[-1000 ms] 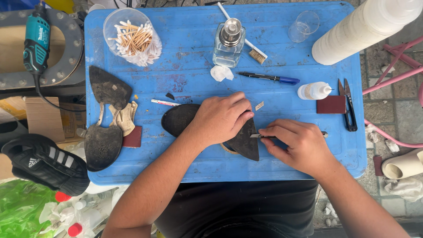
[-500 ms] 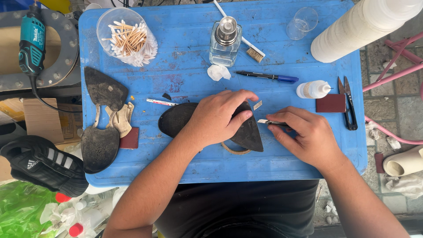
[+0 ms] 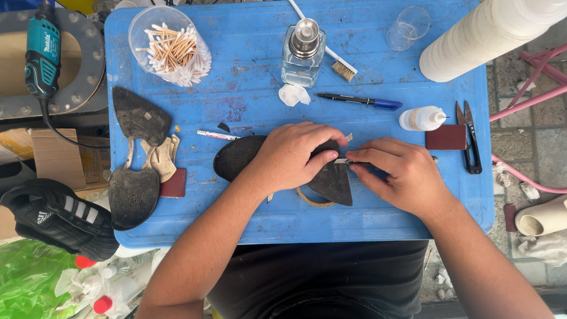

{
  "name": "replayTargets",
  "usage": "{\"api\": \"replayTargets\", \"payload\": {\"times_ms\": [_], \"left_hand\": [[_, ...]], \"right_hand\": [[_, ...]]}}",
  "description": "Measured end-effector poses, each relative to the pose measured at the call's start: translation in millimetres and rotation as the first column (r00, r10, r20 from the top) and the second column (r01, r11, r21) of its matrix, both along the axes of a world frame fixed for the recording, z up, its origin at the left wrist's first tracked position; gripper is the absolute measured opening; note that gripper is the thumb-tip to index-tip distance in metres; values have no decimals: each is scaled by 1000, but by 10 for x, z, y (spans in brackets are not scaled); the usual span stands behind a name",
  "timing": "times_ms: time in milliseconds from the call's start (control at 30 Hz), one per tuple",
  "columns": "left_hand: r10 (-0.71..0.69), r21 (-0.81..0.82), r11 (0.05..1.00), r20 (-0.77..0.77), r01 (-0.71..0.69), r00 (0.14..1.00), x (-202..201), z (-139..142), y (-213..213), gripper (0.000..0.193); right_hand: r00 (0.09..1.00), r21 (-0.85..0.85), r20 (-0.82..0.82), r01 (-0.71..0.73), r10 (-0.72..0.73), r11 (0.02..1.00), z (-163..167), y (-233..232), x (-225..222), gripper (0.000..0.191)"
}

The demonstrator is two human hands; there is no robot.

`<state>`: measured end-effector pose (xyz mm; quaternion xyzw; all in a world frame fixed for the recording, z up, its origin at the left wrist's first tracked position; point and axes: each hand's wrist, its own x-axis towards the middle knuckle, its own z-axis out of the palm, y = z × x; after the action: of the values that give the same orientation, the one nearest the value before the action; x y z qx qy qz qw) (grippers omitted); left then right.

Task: The person sands the edges of a black shoe sole with a sanding block, then uses a rotary tool to grind and smooth the sole's surface. The work is performed on a blue workbench with various tools and materials nearby.

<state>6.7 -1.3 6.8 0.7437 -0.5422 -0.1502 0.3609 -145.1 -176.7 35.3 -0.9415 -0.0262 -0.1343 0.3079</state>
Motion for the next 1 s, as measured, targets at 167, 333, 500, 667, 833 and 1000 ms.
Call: {"api": "replayTargets", "payload": {"times_ms": [167,333,500,667,833,1000], "left_hand": [[2,-3,1000,-4,-2,1000,-13,-7,0,19],[1,20,1000,-1,-1,1000,-23,-18,-22,18],[8,-5,1000,-42,-8,999,-24,-15,-7,18],[22,-10,1000,-16,-22,1000,-30,-10,-9,17],[18,4,1000,-53,-17,998,-21,-1,-9,18],[30,6,1000,-55,-29,998,-21,12,-18,18]], "right_hand": [[997,-19,54,-55,56,998,-37,-22,-19,20],[998,-30,56,-15,17,999,-82,4,-18,19],[997,-30,66,-33,34,999,-76,-11,-16,21],[999,-48,52,-15,18,999,-83,0,-18,22],[998,-22,63,-23,24,1000,-88,-7,-10,22],[997,-32,58,-43,45,999,-84,-6,-23,22]]}}
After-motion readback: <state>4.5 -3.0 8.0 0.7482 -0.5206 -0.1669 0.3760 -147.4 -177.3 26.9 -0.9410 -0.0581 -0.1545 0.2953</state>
